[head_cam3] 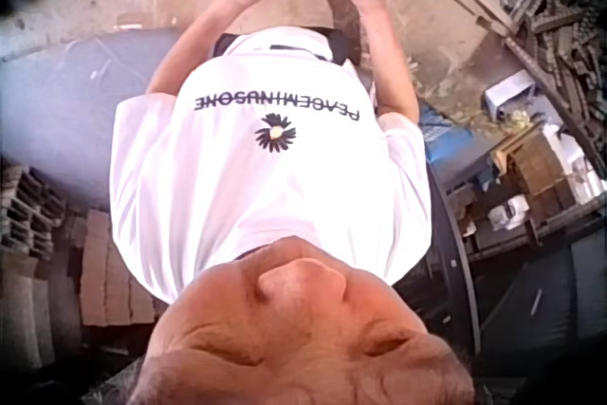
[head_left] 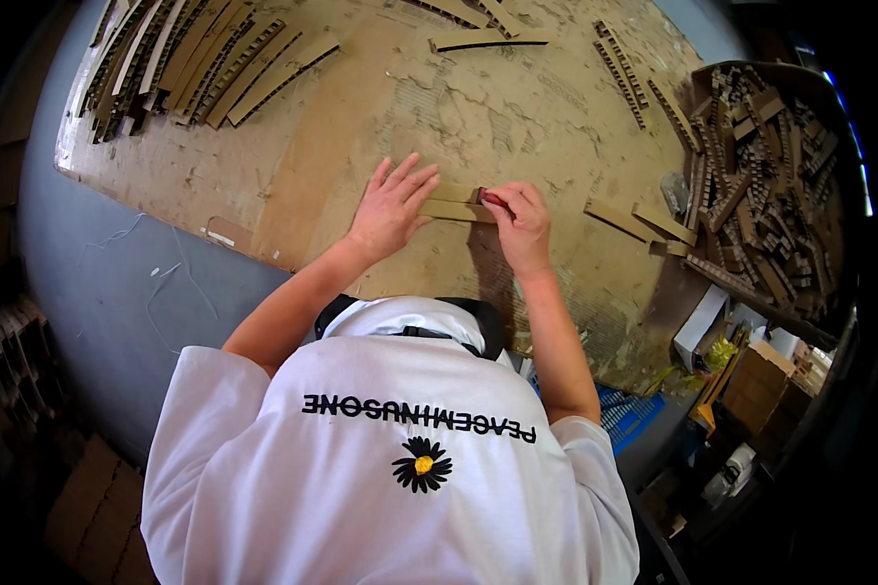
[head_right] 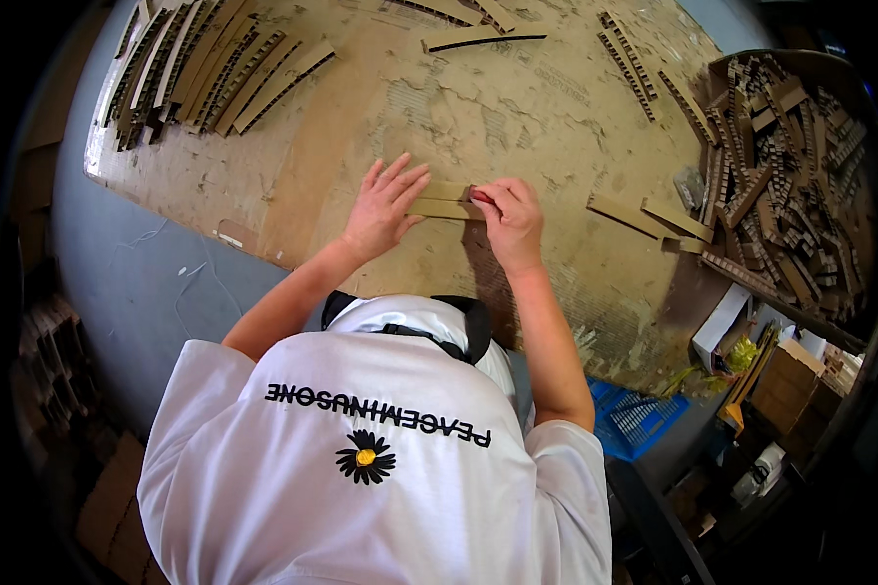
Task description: The person scrapes small wooden pieces on a workbench using a red-handled tool, then gathers the pieces and places them into a red basket. A coworker is visible across the table performing similar actions.
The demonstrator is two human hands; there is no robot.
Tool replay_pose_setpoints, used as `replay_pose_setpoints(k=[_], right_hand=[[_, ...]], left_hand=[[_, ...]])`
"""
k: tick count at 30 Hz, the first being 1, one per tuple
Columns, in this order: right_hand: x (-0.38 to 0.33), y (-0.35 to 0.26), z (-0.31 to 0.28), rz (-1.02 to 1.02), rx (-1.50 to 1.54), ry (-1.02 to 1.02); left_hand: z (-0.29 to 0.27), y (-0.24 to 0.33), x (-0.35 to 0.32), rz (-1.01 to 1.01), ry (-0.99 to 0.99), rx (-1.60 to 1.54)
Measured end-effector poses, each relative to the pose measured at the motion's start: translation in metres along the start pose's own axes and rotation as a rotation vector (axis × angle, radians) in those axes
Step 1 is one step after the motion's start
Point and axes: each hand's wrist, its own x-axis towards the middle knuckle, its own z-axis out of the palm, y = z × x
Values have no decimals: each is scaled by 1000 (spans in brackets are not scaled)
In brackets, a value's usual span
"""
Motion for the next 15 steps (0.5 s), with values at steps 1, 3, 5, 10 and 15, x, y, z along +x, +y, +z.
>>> replay_pose_setpoints(k=[1, 3, 5, 10, 15], right_hand=[[0, 3, 1, -20, -28, 3], [-1, 11, 3, -60, -85, 7], [1, 16, 2, -89, -125, -5], [2, 24, 3, -119, -151, -28], [5, 17, 1, -131, -143, -35]], left_hand=[[0, -1, 1, 1, -3, -1], [1, -1, 2, 10, 2, -6], [1, -1, 1, 11, 5, -16], [-3, -3, 1, 21, 116, -157], [-11, 0, -6, 65, 170, -95]])
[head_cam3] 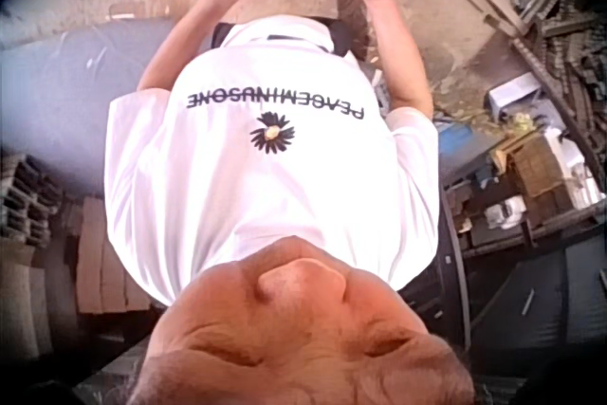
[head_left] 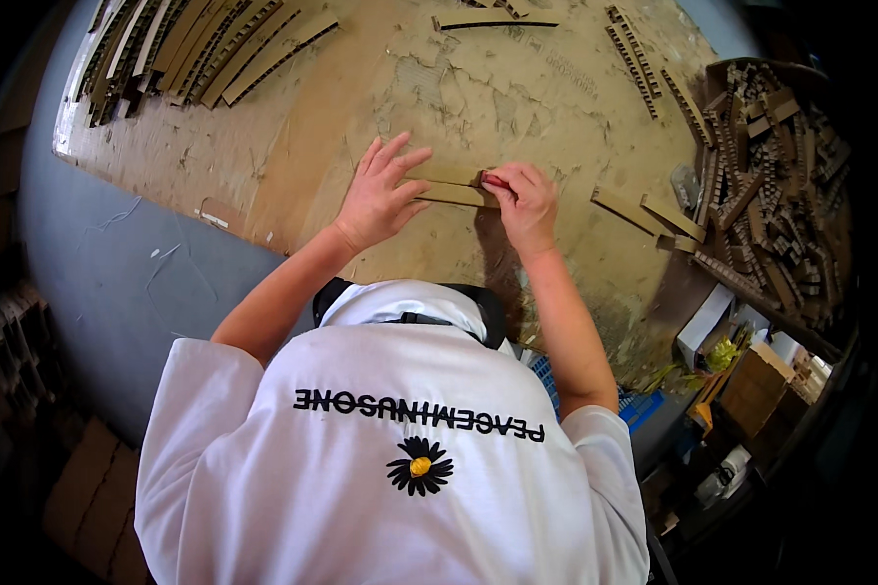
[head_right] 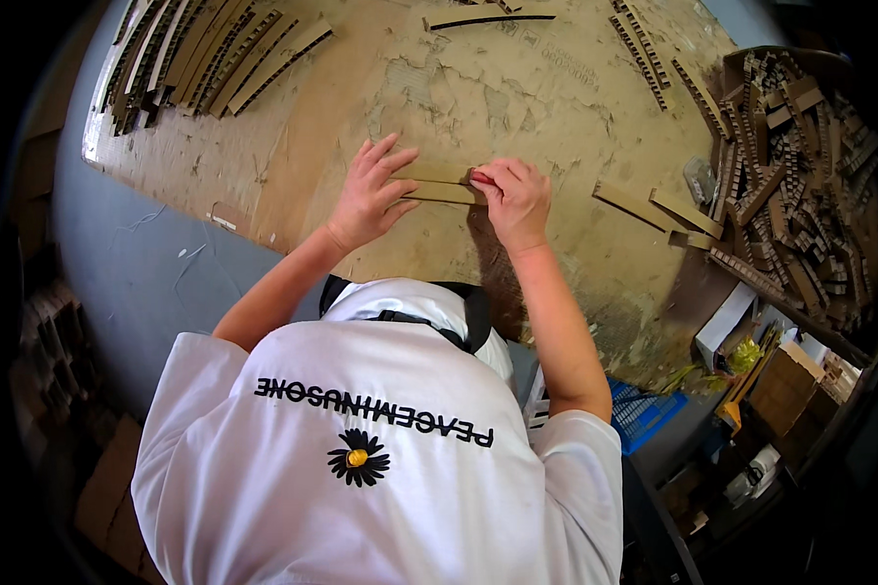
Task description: The person scrapes small wooden pieces on a workbench using a red-handled tool, then gathers the pieces and places them into a red basket. A coworker is visible across the table performing similar actions.
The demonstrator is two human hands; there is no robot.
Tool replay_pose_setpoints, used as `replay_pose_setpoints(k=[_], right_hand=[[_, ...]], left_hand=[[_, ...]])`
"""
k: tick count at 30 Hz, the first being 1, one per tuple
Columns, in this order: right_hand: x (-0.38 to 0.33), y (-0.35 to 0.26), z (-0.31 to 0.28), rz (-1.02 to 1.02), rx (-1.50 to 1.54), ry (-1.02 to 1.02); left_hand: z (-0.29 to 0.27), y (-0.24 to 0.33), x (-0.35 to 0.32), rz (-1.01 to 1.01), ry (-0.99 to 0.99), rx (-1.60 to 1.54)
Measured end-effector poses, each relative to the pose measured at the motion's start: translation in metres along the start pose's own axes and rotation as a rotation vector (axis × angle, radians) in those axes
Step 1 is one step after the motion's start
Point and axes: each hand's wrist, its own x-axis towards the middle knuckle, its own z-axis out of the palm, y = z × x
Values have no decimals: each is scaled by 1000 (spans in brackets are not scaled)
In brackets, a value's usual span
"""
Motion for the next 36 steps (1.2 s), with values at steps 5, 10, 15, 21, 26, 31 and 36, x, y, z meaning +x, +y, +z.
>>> replay_pose_setpoints(k=[5, 10, 15, 21, 26, 31, 36], right_hand=[[-5, 5, 2, 2, -18, 7], [-3, 5, 2, -10, -30, 10], [-4, -16, -8, 211, 353, 132], [-26, -42, -6, 258, 365, 102], [-25, -40, 11, 143, 277, 53], [-20, -39, 18, 78, 216, 5], [-18, -44, 18, 67, 136, -4]], left_hand=[[4, 8, -3, 24, 45, 102], [8, 3, 0, 33, 28, 75], [8, -1, 1, -23, -20, -64], [11, -2, -4, -55, -34, -105], [15, -5, -6, -58, -21, -145], [14, -5, -6, -53, -32, -145], [13, -4, -5, -55, -26, -140]])
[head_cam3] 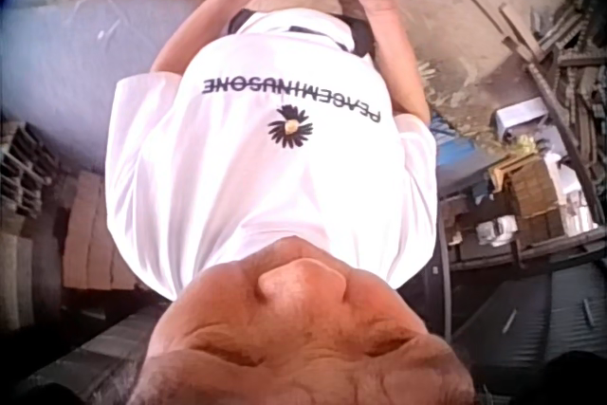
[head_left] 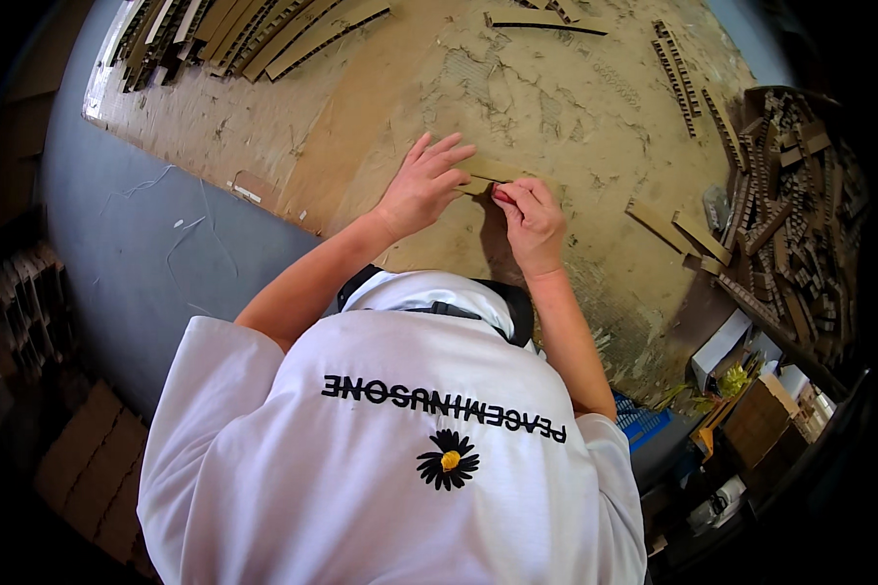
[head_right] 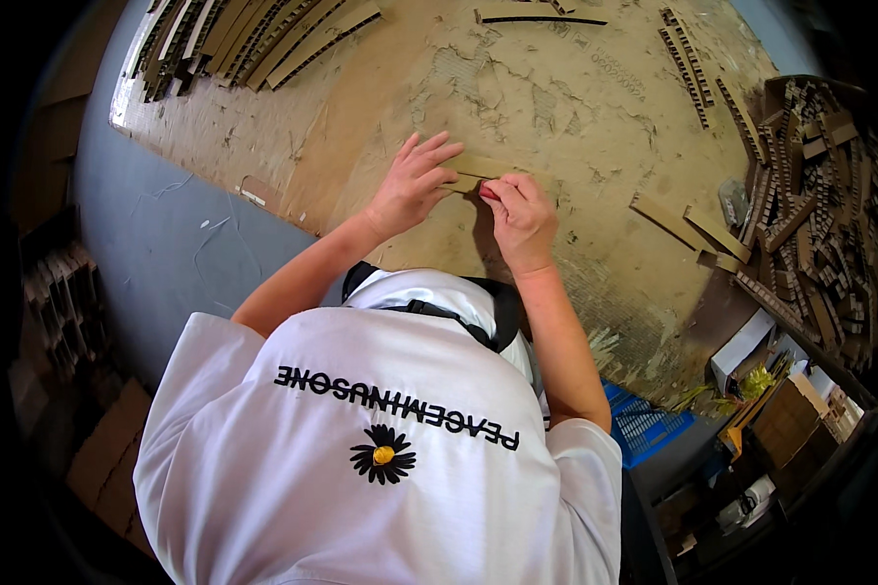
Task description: The person scrapes small wooden pieces on a workbench using a red-handled tool, then gathers the pieces and places them into a red basket. A coworker is visible across the table performing similar actions.
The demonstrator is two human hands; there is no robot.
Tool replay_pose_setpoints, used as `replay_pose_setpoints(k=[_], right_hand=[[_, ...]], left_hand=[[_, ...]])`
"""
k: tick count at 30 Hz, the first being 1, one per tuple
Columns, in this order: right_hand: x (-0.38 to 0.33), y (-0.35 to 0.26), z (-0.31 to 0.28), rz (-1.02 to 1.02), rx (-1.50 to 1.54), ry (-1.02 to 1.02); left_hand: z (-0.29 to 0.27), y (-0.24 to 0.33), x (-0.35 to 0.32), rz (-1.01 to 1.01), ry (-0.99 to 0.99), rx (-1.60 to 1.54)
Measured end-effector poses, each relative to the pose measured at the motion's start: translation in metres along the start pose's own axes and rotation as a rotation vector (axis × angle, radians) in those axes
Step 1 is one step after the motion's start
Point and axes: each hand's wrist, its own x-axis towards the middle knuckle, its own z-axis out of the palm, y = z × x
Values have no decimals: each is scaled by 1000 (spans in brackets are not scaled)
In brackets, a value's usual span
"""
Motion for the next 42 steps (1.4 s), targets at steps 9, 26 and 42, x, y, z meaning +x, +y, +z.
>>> replay_pose_setpoints(k=[9, 26, 42], right_hand=[[1, 1, 4, -41, -75, 25], [18, -31, -48, 266, 280, 282], [5, -17, -55, 489, 340, 292]], left_hand=[[-1, 1, 3, 0, -1, 71], [-169, -69, 38, -157, 427, 644], [-65, -117, 231, -42, -172, 521]])
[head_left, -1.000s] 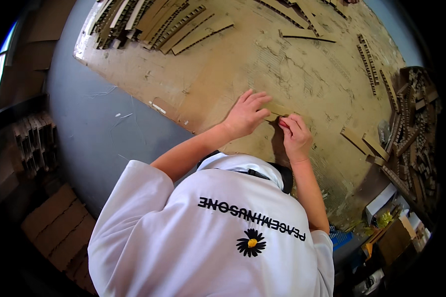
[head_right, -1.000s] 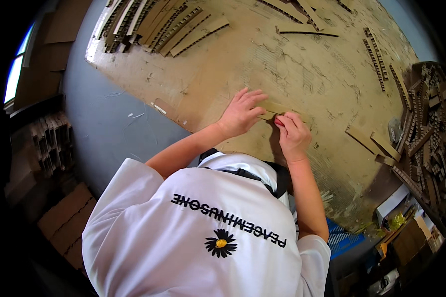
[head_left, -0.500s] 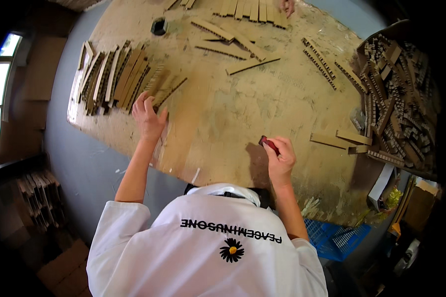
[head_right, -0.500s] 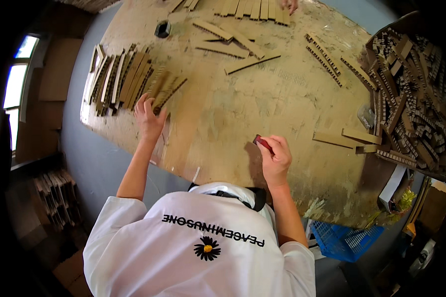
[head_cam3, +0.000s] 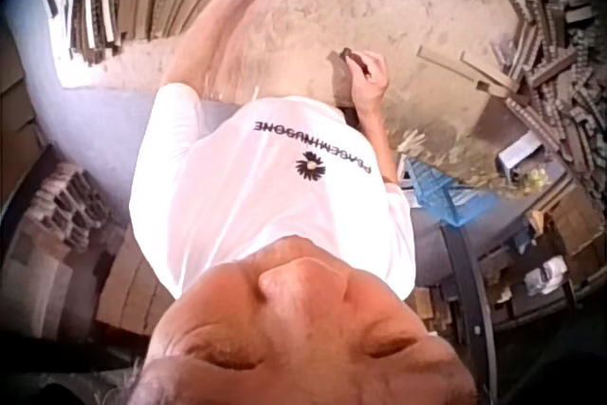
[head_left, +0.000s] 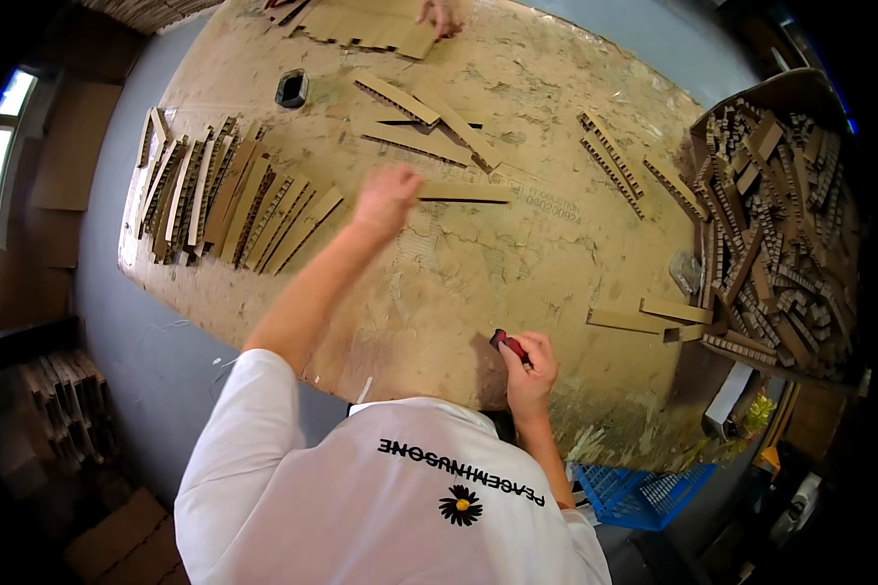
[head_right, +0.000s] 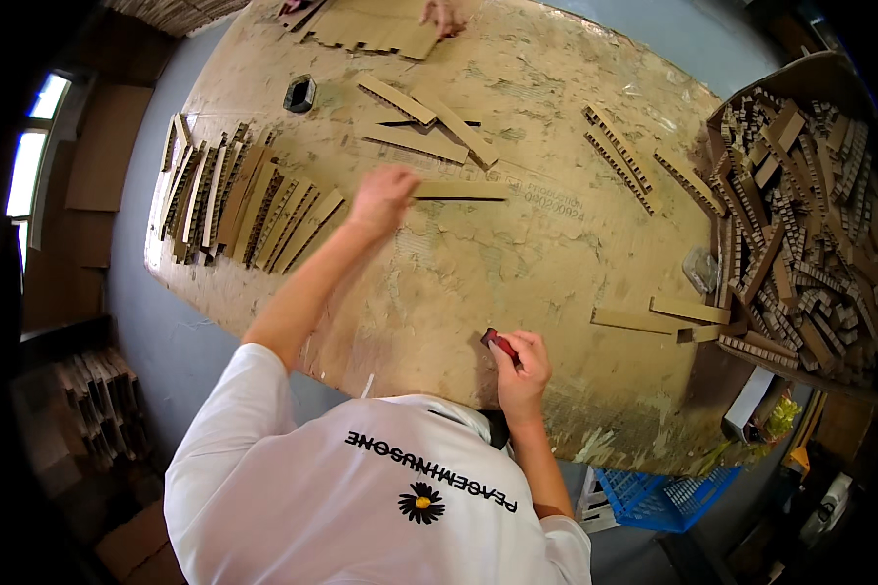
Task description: The person scrapes small wooden pieces on a workbench using a red-handled tool, then gathers the pieces and places them into a red basket. A coworker is visible across the table performing similar actions.
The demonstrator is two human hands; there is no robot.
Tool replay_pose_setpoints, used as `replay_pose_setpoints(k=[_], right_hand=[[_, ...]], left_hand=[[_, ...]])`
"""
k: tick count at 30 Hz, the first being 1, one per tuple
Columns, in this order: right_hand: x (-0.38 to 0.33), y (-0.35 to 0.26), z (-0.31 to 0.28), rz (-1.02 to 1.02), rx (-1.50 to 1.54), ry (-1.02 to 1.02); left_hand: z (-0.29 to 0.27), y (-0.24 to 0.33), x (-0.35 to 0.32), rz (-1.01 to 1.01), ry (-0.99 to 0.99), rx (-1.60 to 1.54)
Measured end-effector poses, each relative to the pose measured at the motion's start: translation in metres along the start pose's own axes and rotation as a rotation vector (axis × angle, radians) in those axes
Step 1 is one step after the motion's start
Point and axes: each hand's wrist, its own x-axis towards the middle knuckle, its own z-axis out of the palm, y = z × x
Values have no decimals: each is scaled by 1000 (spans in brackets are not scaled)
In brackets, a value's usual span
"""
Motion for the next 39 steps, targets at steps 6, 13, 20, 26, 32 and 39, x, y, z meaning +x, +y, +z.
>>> replay_pose_setpoints(k=[6, 13, 20, 26, 32, 39], right_hand=[[14, -8, 7, 70, 83, -49], [30, -18, 9, -26, 24, -2], [28, -5, -1, -45, 1, -8], [26, -3, -7, -85, -22, 40], [53, 23, -7, -95, -27, 22], [74, 38, 14, -197, -168, -49]], left_hand=[[-43, -74, 27, -7, 58, 168], [-41, -70, 51, 37, -43, 35], [-38, -54, 48, 57, -18, 25], [-4, 68, -39, 178, -90, -170], [18, 146, -105, 32, 41, -240], [35, 139, -112, 65, 130, -298]])
